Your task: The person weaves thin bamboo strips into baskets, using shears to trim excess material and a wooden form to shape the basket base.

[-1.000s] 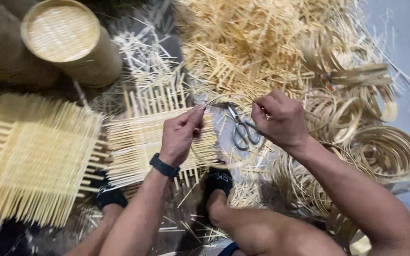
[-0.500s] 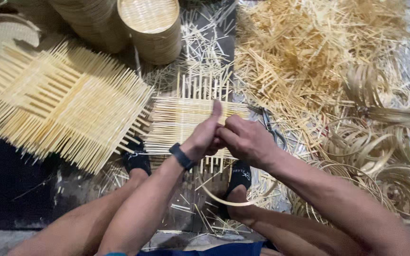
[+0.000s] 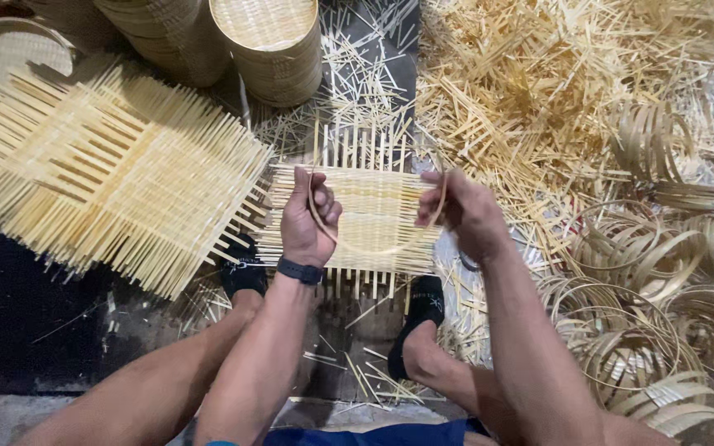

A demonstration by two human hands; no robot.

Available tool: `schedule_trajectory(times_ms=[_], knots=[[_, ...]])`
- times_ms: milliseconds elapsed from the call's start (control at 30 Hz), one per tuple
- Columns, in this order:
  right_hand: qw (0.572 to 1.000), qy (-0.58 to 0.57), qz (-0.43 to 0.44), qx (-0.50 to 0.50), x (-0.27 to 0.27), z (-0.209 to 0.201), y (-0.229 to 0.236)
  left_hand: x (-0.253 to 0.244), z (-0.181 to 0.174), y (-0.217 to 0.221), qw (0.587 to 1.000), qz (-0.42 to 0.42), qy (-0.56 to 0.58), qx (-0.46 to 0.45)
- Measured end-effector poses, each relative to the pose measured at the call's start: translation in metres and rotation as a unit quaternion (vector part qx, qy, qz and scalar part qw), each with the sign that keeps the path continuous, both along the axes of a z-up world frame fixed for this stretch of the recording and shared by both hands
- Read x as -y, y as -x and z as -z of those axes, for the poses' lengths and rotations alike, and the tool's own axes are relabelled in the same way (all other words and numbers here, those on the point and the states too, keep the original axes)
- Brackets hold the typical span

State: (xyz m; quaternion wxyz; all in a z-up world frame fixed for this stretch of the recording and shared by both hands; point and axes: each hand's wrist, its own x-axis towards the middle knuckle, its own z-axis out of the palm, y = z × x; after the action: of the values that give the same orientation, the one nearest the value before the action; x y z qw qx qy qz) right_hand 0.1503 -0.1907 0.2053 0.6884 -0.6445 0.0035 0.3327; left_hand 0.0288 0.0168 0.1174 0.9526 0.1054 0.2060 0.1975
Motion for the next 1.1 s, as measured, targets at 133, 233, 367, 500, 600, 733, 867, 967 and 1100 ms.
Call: schedule_trajectory(times_ms=[133, 233, 367, 500, 600, 733, 867, 967, 1100], knots=[[0.967, -0.228, -0.033, -0.111, 0.018, 0.037, 0.003, -0.024, -0.011, -0.001, 0.974, 0.179, -0.111, -0.084], [0.969, -0.169, -0.108, -0.145, 0.023, 0.06, -0.001, -0.033, -0.023, -0.007, 0.889, 0.327, -0.243, -0.21], [0.973, -0.077, -0.161, -0.147, 0.023, 0.067, -0.008, -0.02, -0.033, -0.015, 0.859, 0.339, -0.279, -0.263], [0.977, -0.061, -0.131, -0.156, 0.021, 0.075, 0.0, -0.022, -0.024, -0.01, 0.882, 0.303, -0.259, -0.252], [0.988, -0.068, -0.047, -0.132, 0.02, 0.082, 0.004, -0.035, -0.009, -0.007, 0.923, 0.215, -0.177, -0.265], [0.998, 0.047, -0.038, 0.004, 0.019, 0.111, 0.009, -0.042, 0.044, -0.001, 0.936, 0.12, -0.177, -0.278], [0.97, 0.223, 0.021, 0.096, 0.012, 0.153, 0.01, -0.039, 0.118, 0.006, 0.853, 0.075, -0.396, -0.332], [0.935, 0.311, 0.042, 0.165, 0.003, 0.188, 0.011, -0.04, 0.162, 0.01, 0.696, 0.075, -0.61, -0.372], [0.885, 0.36, 0.05, 0.289, -0.004, 0.224, 0.015, -0.039, 0.184, 0.011, 0.659, 0.094, -0.622, -0.413]])
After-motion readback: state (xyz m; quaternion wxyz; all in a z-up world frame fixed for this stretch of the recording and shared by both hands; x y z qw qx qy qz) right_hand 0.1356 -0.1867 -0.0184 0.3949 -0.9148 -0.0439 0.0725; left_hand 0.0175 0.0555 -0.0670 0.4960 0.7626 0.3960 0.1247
